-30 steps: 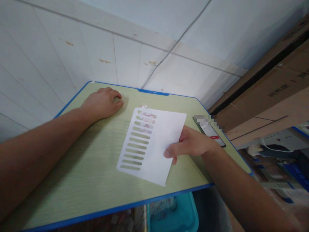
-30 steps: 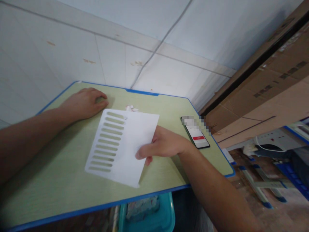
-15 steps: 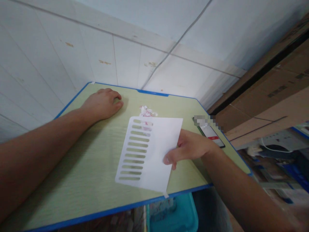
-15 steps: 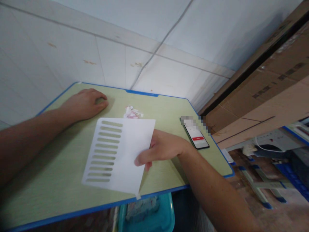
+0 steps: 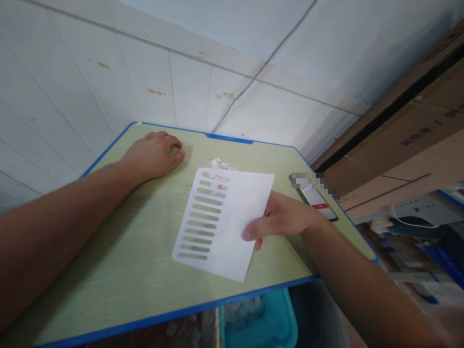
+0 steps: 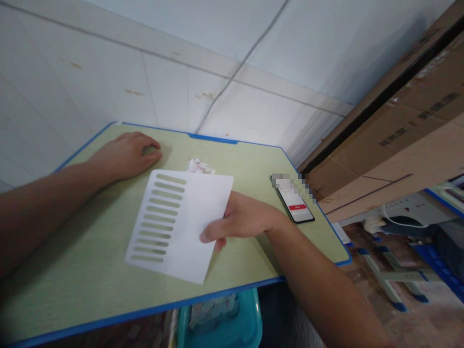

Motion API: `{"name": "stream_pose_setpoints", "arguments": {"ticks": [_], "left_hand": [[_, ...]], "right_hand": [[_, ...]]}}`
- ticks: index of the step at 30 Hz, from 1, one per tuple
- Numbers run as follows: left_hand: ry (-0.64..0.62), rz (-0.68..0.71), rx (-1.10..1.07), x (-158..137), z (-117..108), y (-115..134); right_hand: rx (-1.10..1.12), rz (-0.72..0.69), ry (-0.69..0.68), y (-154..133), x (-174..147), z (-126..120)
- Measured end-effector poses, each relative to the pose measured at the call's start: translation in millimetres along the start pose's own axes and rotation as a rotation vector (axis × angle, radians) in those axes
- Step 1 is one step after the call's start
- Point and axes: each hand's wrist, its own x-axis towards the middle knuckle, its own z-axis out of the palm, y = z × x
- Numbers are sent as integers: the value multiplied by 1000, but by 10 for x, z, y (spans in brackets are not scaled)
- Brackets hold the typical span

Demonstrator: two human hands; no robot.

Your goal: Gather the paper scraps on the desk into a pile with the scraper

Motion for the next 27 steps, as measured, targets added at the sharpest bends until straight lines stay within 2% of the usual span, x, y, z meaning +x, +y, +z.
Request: {"name": "stream_pose_setpoints", "arguments": {"ticks": [3,8,11,17,24,27], "left_hand": [[-1,-3,-18,-7,-8,7],[-13,3,-17,-20,-32,31],[-8,16,-14,-8,-13,14],[13,27,-22,11,26,-27],[14,22,-1,38,67,-73],[25,23,-6,71,113,-119]], "right_hand": [[6,-45,74,10,38,-15],[-29,-181,320,-1,99,-46],[-68,-225,422,-7,116,-46],[-159,-217,540,-8,136,21],[-328,-233,795,-41,157,-9],[-329,-236,833,-37,153,-22]]}}
